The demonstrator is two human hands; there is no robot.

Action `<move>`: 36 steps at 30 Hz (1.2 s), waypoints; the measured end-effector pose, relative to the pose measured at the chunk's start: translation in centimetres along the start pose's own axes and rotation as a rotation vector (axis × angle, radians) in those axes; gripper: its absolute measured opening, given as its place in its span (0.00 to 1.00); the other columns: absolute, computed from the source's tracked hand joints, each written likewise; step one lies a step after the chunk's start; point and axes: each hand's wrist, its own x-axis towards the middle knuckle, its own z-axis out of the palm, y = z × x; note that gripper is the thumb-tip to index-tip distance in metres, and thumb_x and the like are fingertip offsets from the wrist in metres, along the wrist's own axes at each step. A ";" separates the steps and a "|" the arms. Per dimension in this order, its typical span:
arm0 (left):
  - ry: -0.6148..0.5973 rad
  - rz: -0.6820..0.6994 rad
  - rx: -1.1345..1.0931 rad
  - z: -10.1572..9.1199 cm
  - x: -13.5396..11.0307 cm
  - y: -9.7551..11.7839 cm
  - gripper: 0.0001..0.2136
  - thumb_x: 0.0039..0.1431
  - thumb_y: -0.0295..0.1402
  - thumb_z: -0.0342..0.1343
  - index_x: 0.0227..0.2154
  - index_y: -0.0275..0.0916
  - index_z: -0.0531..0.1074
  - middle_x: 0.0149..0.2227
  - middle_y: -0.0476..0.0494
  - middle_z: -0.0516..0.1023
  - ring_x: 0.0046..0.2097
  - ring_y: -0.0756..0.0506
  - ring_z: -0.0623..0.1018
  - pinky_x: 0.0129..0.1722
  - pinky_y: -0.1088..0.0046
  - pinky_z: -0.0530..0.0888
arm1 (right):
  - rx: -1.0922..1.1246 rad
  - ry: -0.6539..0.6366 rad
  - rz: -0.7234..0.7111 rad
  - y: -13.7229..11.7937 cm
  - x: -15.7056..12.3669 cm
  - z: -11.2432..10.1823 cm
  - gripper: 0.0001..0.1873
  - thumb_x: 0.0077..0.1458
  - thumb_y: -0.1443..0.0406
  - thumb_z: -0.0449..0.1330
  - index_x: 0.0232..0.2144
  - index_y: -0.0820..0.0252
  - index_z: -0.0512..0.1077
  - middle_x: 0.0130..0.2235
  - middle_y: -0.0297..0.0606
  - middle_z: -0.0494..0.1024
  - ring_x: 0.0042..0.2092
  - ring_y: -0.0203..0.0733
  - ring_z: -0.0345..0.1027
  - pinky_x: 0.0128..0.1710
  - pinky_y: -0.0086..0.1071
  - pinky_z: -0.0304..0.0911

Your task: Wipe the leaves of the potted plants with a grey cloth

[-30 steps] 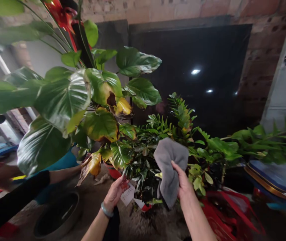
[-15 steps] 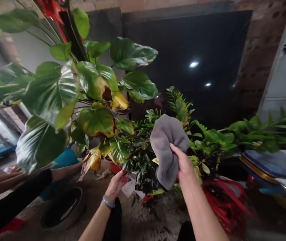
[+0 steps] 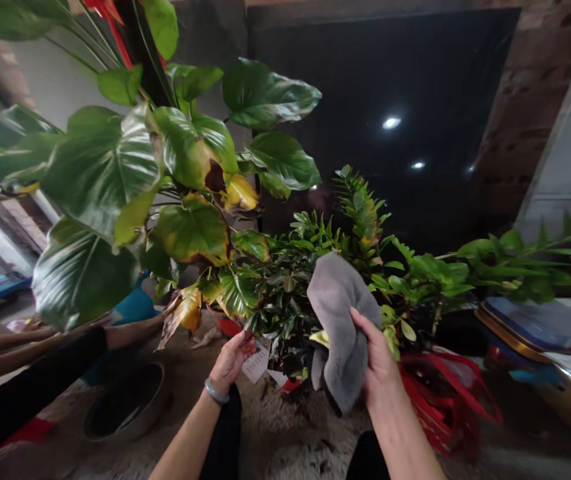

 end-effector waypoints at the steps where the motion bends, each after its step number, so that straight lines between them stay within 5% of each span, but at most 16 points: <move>1: 0.009 -0.002 0.000 0.1 0.0 -0.1 0.13 0.34 0.33 0.72 0.24 0.35 0.78 0.27 0.44 0.81 0.27 0.48 0.77 0.30 0.71 0.72 | 0.005 -0.044 -0.011 0.0 0.7 0.8 0.08 0.40 0.71 0.68 0.28 0.60 0.78 0.21 0.35 0.81 0.27 0.49 0.79 0.37 0.40 0.77; 4: 0.022 -0.005 0.002 0.3 0.0 -0.1 0.11 0.37 0.32 0.71 0.25 0.34 0.77 0.26 0.44 0.81 0.26 0.48 0.76 0.29 0.72 0.72 | -0.048 -0.094 0.107 2.4 2.5 0.9 0.05 0.41 0.73 0.67 0.24 0.62 0.76 0.18 0.36 0.79 0.24 0.47 0.78 0.35 0.38 0.77; 8: 0.006 -0.006 0.003 0.0 0.0 0.1 0.10 0.39 0.32 0.70 0.25 0.35 0.77 0.27 0.44 0.81 0.26 0.48 0.76 0.30 0.71 0.73 | -0.125 0.003 0.252 6.7 1.4 -3.4 0.04 0.41 0.71 0.69 0.23 0.62 0.77 0.19 0.36 0.80 0.25 0.47 0.78 0.36 0.36 0.77; 11: -0.021 -0.012 0.005 -0.3 0.0 0.2 0.11 0.37 0.33 0.71 0.24 0.36 0.78 0.27 0.45 0.81 0.27 0.48 0.77 0.30 0.71 0.73 | -0.171 0.073 0.262 6.1 -0.7 -5.0 0.07 0.40 0.67 0.71 0.26 0.63 0.79 0.23 0.40 0.82 0.28 0.49 0.80 0.37 0.37 0.77; 16: -0.010 -0.018 -0.020 0.1 -0.1 -0.1 0.14 0.31 0.34 0.74 0.23 0.36 0.77 0.25 0.45 0.81 0.26 0.48 0.77 0.30 0.72 0.73 | -0.081 -0.004 -0.086 1.3 -1.0 0.3 0.13 0.39 0.70 0.70 0.32 0.59 0.80 0.24 0.34 0.83 0.33 0.50 0.81 0.40 0.37 0.77; 20: 0.007 -0.008 -0.029 0.6 -0.3 -0.3 0.14 0.31 0.35 0.74 0.22 0.36 0.78 0.24 0.46 0.81 0.25 0.49 0.76 0.28 0.74 0.72 | -0.050 -0.047 -0.025 2.4 0.9 3.7 0.10 0.41 0.73 0.66 0.30 0.62 0.78 0.23 0.37 0.82 0.32 0.50 0.81 0.39 0.38 0.78; 25: -0.002 -0.002 -0.033 0.2 -0.4 -0.1 0.17 0.27 0.36 0.75 0.23 0.35 0.78 0.25 0.45 0.82 0.26 0.49 0.76 0.30 0.71 0.73 | -0.217 0.077 0.274 6.7 0.4 -1.6 0.02 0.43 0.68 0.67 0.24 0.62 0.77 0.19 0.40 0.80 0.26 0.51 0.79 0.36 0.42 0.78; 28: -0.022 0.001 -0.018 -0.3 -0.3 0.1 0.17 0.29 0.37 0.75 0.24 0.35 0.79 0.27 0.44 0.82 0.27 0.47 0.76 0.31 0.70 0.72 | -0.240 0.076 0.229 5.9 -1.2 -4.2 0.08 0.40 0.63 0.69 0.26 0.60 0.79 0.22 0.40 0.81 0.28 0.53 0.79 0.39 0.43 0.77; 30: -0.029 0.006 0.003 -0.5 -0.3 0.1 0.17 0.31 0.37 0.74 0.25 0.35 0.79 0.27 0.44 0.81 0.27 0.47 0.76 0.32 0.70 0.72 | -0.211 0.048 0.123 4.3 -2.0 -3.4 0.13 0.34 0.63 0.72 0.27 0.59 0.79 0.22 0.38 0.82 0.32 0.55 0.80 0.41 0.44 0.76; 33: -0.027 0.011 0.029 -0.5 -0.1 -0.1 0.17 0.32 0.38 0.74 0.24 0.35 0.78 0.26 0.45 0.81 0.27 0.47 0.76 0.32 0.70 0.72 | -0.137 -0.059 -0.038 2.6 -1.9 0.6 0.17 0.28 0.67 0.72 0.28 0.59 0.78 0.25 0.38 0.83 0.35 0.55 0.80 0.41 0.44 0.75; 36: -0.017 0.013 0.025 -0.3 0.1 -0.4 0.18 0.30 0.40 0.75 0.24 0.35 0.77 0.25 0.46 0.80 0.27 0.48 0.76 0.32 0.70 0.72 | -0.158 -0.160 -0.048 4.0 -0.4 4.0 0.15 0.28 0.68 0.70 0.27 0.61 0.78 0.25 0.38 0.83 0.31 0.51 0.78 0.37 0.40 0.74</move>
